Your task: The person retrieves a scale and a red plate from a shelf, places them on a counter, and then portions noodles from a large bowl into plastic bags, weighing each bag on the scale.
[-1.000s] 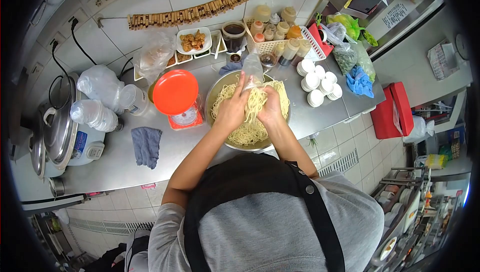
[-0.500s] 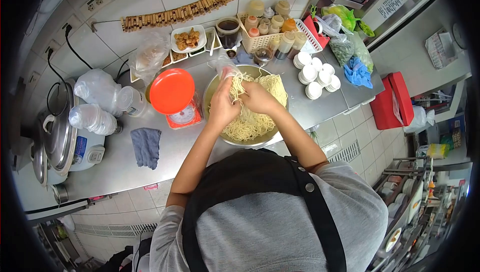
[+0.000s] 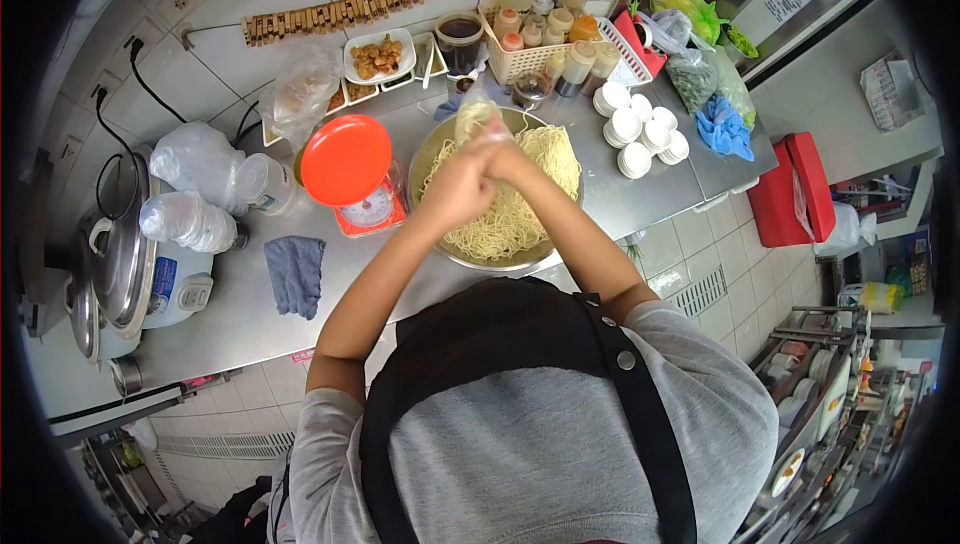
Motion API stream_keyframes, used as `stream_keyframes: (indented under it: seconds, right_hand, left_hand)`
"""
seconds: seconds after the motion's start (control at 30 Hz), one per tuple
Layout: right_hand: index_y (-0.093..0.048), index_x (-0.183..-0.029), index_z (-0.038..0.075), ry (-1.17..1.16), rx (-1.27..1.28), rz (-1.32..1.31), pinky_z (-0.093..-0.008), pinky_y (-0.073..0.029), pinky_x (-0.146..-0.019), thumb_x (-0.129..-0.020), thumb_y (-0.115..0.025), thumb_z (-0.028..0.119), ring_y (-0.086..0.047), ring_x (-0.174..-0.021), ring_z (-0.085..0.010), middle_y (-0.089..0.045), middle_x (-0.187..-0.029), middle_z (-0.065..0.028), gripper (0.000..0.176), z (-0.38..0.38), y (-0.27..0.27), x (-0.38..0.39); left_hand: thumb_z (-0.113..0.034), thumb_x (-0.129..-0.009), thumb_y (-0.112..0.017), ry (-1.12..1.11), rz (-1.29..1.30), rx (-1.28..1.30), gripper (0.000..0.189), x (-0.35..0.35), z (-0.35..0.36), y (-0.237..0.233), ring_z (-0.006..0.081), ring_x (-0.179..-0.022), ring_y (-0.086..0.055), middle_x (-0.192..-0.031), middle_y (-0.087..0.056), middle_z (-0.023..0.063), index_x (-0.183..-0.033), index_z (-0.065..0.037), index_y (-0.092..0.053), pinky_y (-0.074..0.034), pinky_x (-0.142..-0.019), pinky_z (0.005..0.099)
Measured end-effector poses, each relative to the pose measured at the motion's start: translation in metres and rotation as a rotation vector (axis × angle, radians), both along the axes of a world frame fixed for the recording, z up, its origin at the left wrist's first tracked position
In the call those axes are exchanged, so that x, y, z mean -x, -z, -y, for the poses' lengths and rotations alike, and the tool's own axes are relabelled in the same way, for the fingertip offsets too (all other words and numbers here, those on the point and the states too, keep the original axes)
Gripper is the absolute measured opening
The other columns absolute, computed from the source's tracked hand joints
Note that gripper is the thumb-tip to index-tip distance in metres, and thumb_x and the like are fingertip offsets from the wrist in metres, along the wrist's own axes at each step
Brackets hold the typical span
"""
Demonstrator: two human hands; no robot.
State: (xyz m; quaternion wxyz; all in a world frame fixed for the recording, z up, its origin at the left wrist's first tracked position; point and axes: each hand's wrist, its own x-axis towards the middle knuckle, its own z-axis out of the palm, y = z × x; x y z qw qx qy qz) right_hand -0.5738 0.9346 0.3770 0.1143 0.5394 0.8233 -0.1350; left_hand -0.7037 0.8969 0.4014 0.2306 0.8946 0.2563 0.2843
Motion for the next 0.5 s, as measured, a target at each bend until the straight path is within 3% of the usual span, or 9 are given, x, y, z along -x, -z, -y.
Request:
stream_keyframes:
  seconds: [0.03, 0.1, 0.23, 0.27, 0.33, 0.37, 0.4, 0.43, 0.5]
  right_hand:
    - [-0.043, -0.128, 0.003, -0.003, 0.001, 0.002, -0.0332, -0.032, -0.102, -0.085, -0.048, 0.01, -0.043, -0.121, -0.0212, -0.048, -0.126, -0.0151, 0.044, 0.006, -0.004, -0.004]
    - [-0.045, -0.127, 0.002, 0.257, 0.413, -1.132, -0.0317, -0.035, -0.1, -0.082, -0.05, 0.005, -0.044, -0.119, -0.0194, -0.049, -0.126, -0.0143, 0.046, 0.017, -0.014, -0.026]
    - [-0.04, -0.131, 0.002, 0.314, 0.285, -1.565, -0.0304, -0.037, -0.096, -0.074, -0.065, 0.008, -0.049, -0.114, -0.0229, -0.051, -0.123, -0.0163, 0.063, 0.042, -0.069, -0.054]
    - [-0.04, -0.131, 0.002, 0.312, 0.288, -1.565, -0.0304, -0.037, -0.096, -0.074, -0.065, 0.008, -0.049, -0.114, -0.0229, -0.051, -0.123, -0.0163, 0.063, 0.043, -0.071, -0.052]
    - [-0.01, -0.143, 0.005, 0.272, -0.041, -1.575, -0.0404, -0.032, -0.102, -0.07, -0.069, 0.005, -0.031, -0.13, -0.0274, -0.02, -0.146, -0.0155, 0.094, 0.048, -0.071, -0.049]
    - [-0.01, -0.143, 0.005, 0.27, -0.044, -1.577, -0.0404, -0.032, -0.102, -0.07, -0.069, 0.005, -0.031, -0.13, -0.0274, -0.02, -0.146, -0.0155, 0.094, 0.045, -0.065, -0.047]
    - [-0.001, -0.142, 0.004, 0.258, -0.088, -1.423, -0.0358, -0.033, -0.102, -0.068, -0.074, 0.011, -0.034, -0.127, -0.0277, -0.024, -0.142, -0.0199, 0.105, 0.041, -0.054, -0.044]
    - [0.008, -0.141, 0.003, 0.246, -0.13, -1.267, -0.0313, -0.034, -0.101, -0.065, -0.079, 0.017, -0.038, -0.125, -0.028, -0.029, -0.137, -0.0243, 0.117, 0.036, -0.048, -0.04]
    - [-0.004, -0.141, 0.0, 0.242, -0.36, -1.101, -0.0312, -0.036, -0.099, -0.064, -0.082, 0.021, -0.043, -0.12, -0.0239, -0.037, -0.133, -0.0206, 0.112, 0.035, -0.056, -0.026]
  left_hand:
    - [0.004, -0.067, -0.054, -0.031, 0.192, -0.035, 0.054, 0.002, -0.011, 0.008, 0.0329, -0.073, -0.063, -0.141, -0.031, 0.018, -0.12, 0.004, -0.049, -0.053, -0.061, 0.0337]
    - [0.004, -0.066, -0.055, -0.084, 0.21, 0.118, 0.059, 0.01, -0.026, 0.002, 0.0283, -0.069, -0.064, -0.141, -0.032, 0.018, -0.124, 0.006, -0.045, -0.052, -0.059, 0.0309]
    - [0.007, -0.069, -0.055, -0.112, 0.505, 0.643, 0.069, 0.013, -0.027, -0.041, 0.0114, -0.058, -0.06, -0.143, -0.03, 0.0148, -0.133, 0.009, -0.03, -0.049, -0.051, 0.0235]
    - [0.009, -0.069, -0.053, -0.079, 0.616, 0.651, 0.069, 0.01, -0.03, -0.051, 0.0057, -0.055, -0.056, -0.145, -0.027, 0.013, -0.133, 0.012, -0.027, -0.047, -0.047, 0.0206]
    - [0.009, -0.069, -0.053, -0.089, 0.646, 0.661, 0.07, 0.008, -0.035, -0.079, 0.0064, -0.055, -0.056, -0.147, -0.023, 0.0123, -0.133, 0.012, -0.026, -0.047, -0.047, 0.021]
    - [0.009, -0.069, -0.053, -0.093, 0.676, 0.667, 0.071, 0.007, -0.036, -0.094, 0.0072, -0.055, -0.056, -0.148, -0.019, 0.0115, -0.133, 0.012, -0.025, -0.047, -0.047, 0.0214]
    - [0.009, -0.07, -0.053, -0.122, 0.769, 0.607, 0.07, 0.001, -0.034, -0.108, 0.0081, -0.054, -0.056, -0.132, -0.045, 0.0178, -0.133, 0.012, -0.026, -0.046, -0.046, 0.0221]
    - [0.009, -0.07, -0.053, -0.12, 0.769, 0.604, 0.07, 0.001, -0.033, -0.123, 0.0081, -0.054, -0.056, -0.132, -0.045, 0.0178, -0.133, 0.012, -0.026, -0.046, -0.046, 0.0221]
    - [0.008, -0.072, -0.052, -0.116, 0.691, 0.654, 0.067, 0.0, -0.03, -0.153, 0.0065, -0.052, -0.052, -0.075, -0.059, 0.0065, -0.135, 0.008, -0.029, -0.043, -0.045, 0.0203]
